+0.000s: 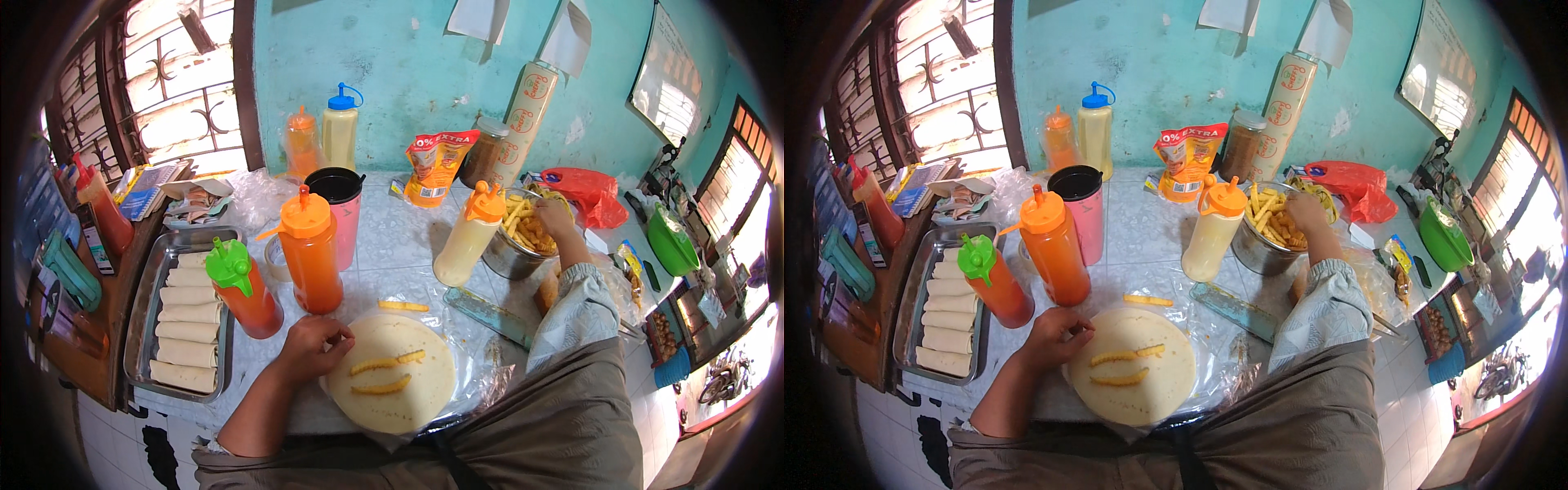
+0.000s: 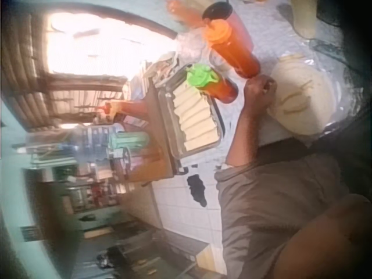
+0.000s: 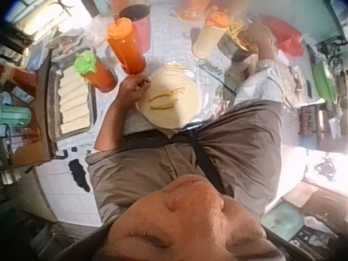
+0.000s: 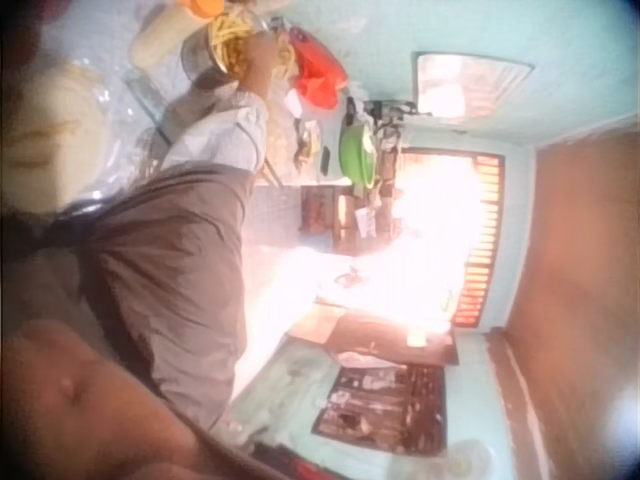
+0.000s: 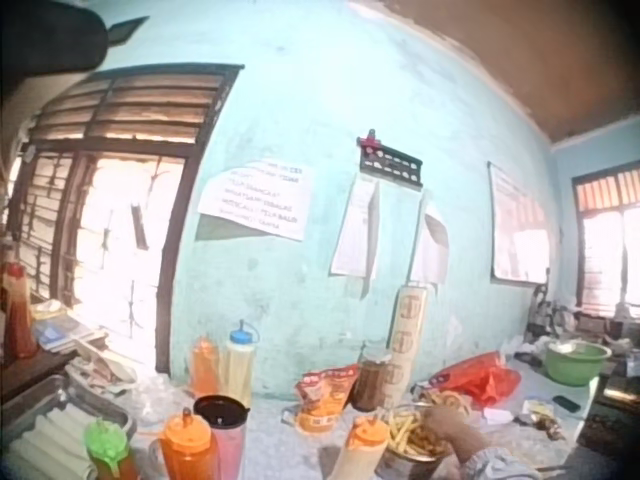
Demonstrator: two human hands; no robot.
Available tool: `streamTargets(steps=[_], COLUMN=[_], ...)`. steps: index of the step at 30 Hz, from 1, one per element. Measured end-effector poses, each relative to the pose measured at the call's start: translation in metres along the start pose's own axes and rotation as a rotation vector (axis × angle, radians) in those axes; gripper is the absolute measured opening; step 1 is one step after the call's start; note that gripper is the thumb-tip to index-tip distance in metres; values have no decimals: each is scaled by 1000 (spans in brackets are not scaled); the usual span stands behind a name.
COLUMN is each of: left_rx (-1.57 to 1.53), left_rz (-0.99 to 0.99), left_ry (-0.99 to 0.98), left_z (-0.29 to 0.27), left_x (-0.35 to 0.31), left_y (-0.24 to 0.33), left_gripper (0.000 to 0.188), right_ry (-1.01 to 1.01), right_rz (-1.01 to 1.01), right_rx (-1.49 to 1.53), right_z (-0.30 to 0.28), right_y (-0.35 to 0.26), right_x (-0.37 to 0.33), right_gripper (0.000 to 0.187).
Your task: The person prepares a wrap by placing french fries and a meat mixture onto a flatbread. They use tongs to transfer the meat from a container to the bread and arrange the fries by hand before the video ends.
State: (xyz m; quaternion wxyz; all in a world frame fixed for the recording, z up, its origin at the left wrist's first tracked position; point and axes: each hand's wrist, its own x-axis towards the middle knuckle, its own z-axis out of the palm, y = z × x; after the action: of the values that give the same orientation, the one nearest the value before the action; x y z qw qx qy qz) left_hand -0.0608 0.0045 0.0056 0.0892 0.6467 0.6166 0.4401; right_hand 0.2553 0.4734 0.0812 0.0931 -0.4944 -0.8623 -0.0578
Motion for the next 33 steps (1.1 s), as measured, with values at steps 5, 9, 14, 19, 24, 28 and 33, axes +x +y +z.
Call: streamTargets(steps=[5, 9, 14, 19, 24, 28, 33], left_rx=[8, 23, 78, 64, 77, 56, 64], left_rz=[-44, -3, -64, -55, -47, -44, -12], left_ry=[-1, 13, -70, 5, 9, 20, -9], left_z=[0, 1, -2, 2, 0, -1, 0], left_x=[-5, -5, -5, -4, -3, -6, -3], left_y=[1, -4, -4, -6, -2, 0, -1], left_gripper=[10, 9, 12, 9, 9, 9, 11], right_ry=[399, 285, -339, -320, -114, -95, -143], right_rz=[42, -13, 139, 203, 167, 30, 56], right_rx=[29, -82, -105, -97, -110, -4, 99], right_z=[-33, -55, -71, -56, -61, -69, -83], right_y=[-43, -68, -121, -112, -72, -49, -35], right_x=[-41, -63, -76, -62, -62, -68, -78], right_gripper=[24, 31, 44, 42, 35, 27, 24])
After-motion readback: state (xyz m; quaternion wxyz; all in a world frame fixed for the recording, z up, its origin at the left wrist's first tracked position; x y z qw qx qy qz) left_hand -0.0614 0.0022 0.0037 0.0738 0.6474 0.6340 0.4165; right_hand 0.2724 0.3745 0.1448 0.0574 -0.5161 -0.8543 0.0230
